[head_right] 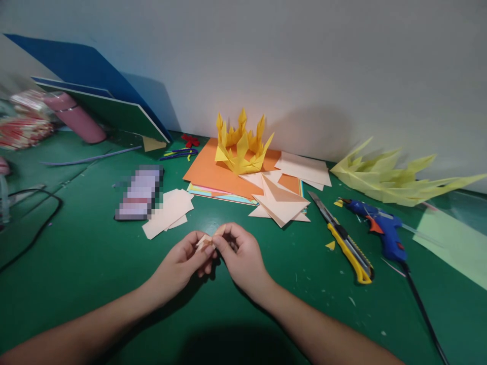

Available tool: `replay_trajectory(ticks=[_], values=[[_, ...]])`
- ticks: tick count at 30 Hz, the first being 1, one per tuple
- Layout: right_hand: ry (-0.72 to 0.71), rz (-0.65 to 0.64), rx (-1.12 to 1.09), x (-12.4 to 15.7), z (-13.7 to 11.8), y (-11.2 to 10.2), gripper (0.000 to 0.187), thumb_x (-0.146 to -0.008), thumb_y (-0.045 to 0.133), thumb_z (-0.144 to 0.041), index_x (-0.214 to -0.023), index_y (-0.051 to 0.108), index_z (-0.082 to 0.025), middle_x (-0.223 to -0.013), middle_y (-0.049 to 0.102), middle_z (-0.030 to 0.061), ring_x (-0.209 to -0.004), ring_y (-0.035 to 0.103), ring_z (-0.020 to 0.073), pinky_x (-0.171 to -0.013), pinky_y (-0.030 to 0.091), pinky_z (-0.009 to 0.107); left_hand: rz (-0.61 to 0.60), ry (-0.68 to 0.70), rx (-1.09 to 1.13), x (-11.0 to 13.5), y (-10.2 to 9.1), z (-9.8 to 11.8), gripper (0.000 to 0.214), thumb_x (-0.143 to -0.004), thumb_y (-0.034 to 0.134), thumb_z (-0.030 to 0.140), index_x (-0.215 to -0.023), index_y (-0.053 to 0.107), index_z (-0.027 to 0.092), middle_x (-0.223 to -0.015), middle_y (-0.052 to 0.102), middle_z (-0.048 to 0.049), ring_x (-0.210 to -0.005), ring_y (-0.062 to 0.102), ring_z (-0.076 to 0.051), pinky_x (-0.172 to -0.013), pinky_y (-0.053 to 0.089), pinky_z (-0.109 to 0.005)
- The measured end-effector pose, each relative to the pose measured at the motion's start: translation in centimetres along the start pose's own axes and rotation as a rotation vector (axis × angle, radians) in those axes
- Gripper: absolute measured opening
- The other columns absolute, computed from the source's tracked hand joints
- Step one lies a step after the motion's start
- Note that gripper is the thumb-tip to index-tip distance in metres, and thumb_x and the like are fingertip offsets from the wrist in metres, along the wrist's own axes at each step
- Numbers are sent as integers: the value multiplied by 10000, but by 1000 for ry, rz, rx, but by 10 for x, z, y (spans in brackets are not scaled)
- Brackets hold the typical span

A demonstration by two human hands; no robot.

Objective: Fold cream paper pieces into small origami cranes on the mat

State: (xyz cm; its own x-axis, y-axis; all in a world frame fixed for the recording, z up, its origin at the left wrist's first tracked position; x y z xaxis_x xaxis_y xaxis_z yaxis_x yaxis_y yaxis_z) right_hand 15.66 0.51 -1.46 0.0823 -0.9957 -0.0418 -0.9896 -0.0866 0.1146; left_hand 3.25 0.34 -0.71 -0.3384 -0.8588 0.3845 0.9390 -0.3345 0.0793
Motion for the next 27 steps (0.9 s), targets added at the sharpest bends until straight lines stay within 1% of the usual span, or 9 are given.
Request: replay_trajectory(ticks=[4,7,10,13,18,20,22,25,27], values=[[11,-25,17,-1,0,0,235,-791,605,-393,-690,549,-188,-636,563,-16,-588,548,115,-587,485,244,26,33,20,-1,-2,2,343,-731,610,491,-722,470,178,-502,464,73,-466,407,-73,-474,312,-212],[-21,-19,48,-2,-3,-1,240,-774,614,-406,-683,547,-194,-666,587,-6,-613,571,124,-607,501,252,55,49,37,-2,-4,4,349,-719,610,499,-695,473,179,-508,416,83,-457,356,-65,-450,272,-205],[-53,-19,101,-3,-4,-2,241,-774,607,-413,-684,551,-196,-682,605,5,-622,583,132,-599,506,253,74,34,9,-2,-7,5,334,-694,638,478,-693,501,173,-507,417,82,-449,341,-63,-440,253,-202],[-47,-36,111,-2,-3,-2,236,-787,592,-409,-693,552,-196,-678,606,6,-628,584,133,-610,508,258,94,14,-34,-3,-9,7,310,-681,655,448,-679,526,165,-493,422,79,-436,338,-60,-429,246,-198],[62,-53,42,-2,1,-3,231,-755,627,-386,-692,524,-189,-623,557,-24,-568,540,103,-560,465,225,110,-20,-24,-5,-14,6,290,-628,708,389,-678,545,154,-524,501,54,-440,378,-57,-444,284,-192],[108,-57,-6,-1,3,-4,230,-741,642,-379,-732,508,-193,-610,542,-41,-546,529,92,-535,446,210,130,-42,-23,-5,-17,6,294,-600,733,367,-707,572,146,-561,551,29,-464,426,-70,-465,315,-199],[120,-59,-47,-1,4,-4,235,-739,645,-370,-810,495,-203,-613,546,-52,-548,544,92,-542,451,209,153,-34,-30,-4,-19,8,291,-585,746,354,-717,600,139,-604,591,4,-507,475,-91,-496,349,-211],[62,-75,-28,1,4,-2,255,-758,621,-332,-926,465,-221,-653,590,-45,-586,589,108,-589,483,231,163,23,-59,-3,-19,14,242,-592,734,329,-680,609,141,-613,594,1,-557,496,-111,-526,368,-222],[-26,-92,42,2,2,-1,237,-781,586,-280,-973,458,-227,-694,620,-28,-636,618,122,-633,503,250,156,68,-100,-3,-18,17,192,-626,695,310,-654,600,146,-591,574,10,-560,486,-113,-531,368,-224]])
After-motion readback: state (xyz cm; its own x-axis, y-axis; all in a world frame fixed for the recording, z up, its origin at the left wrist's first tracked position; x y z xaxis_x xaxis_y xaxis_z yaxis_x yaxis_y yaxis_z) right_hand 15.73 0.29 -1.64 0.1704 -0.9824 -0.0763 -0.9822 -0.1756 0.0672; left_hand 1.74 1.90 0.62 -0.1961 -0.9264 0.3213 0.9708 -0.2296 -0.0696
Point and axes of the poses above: each hand's wrist, its own x-axis away from the middle knuckle, its own y-axis out of the palm, z = x × y, the point moved 3 cm from there along -x, towards the middle knuckle
